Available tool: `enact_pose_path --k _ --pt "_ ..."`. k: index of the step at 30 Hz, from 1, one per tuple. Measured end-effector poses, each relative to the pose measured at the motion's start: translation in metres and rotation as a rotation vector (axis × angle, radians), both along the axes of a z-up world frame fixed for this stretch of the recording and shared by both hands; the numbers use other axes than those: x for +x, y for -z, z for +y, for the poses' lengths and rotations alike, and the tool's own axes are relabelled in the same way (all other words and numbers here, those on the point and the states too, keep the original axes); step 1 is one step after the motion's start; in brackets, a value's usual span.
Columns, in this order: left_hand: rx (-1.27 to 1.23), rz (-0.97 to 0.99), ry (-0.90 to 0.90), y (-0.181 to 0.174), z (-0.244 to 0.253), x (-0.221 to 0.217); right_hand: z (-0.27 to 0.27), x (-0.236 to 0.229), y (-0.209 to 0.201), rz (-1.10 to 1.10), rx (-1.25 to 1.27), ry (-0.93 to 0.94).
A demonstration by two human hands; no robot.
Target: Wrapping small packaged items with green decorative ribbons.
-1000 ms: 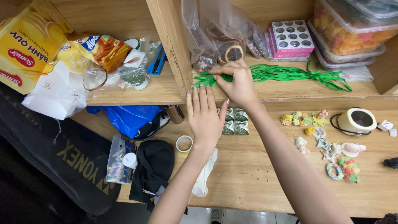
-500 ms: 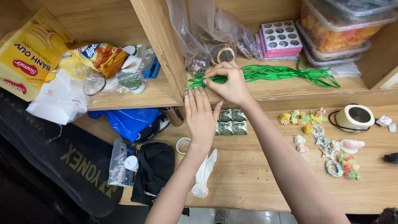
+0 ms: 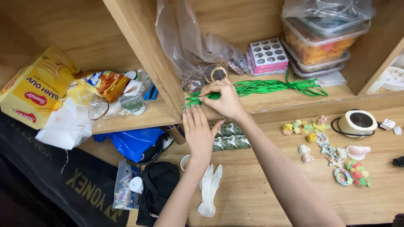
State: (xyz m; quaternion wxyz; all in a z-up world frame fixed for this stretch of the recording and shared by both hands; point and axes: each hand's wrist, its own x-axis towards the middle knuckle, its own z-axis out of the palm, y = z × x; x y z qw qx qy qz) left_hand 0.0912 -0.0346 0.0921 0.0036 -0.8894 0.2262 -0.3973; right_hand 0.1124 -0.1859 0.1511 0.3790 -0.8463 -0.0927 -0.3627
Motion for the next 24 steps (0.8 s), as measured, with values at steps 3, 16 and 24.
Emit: enact_pose_path --k 3,16,24 --pt "0.036 0.064 -0.012 -0.004 0.002 0.000 0.000 0.005 0.004 0.001 0.039 -0.021" --pt "0.025 0.211 0.199 -0.045 -0.021 0.008 0.003 0.007 0.007 -0.049 0.198 0.141" --pt "0.002 0.249 0.397 -0.018 -0.028 0.038 -0.010 0.003 0.018 -0.012 0.519 0.148"
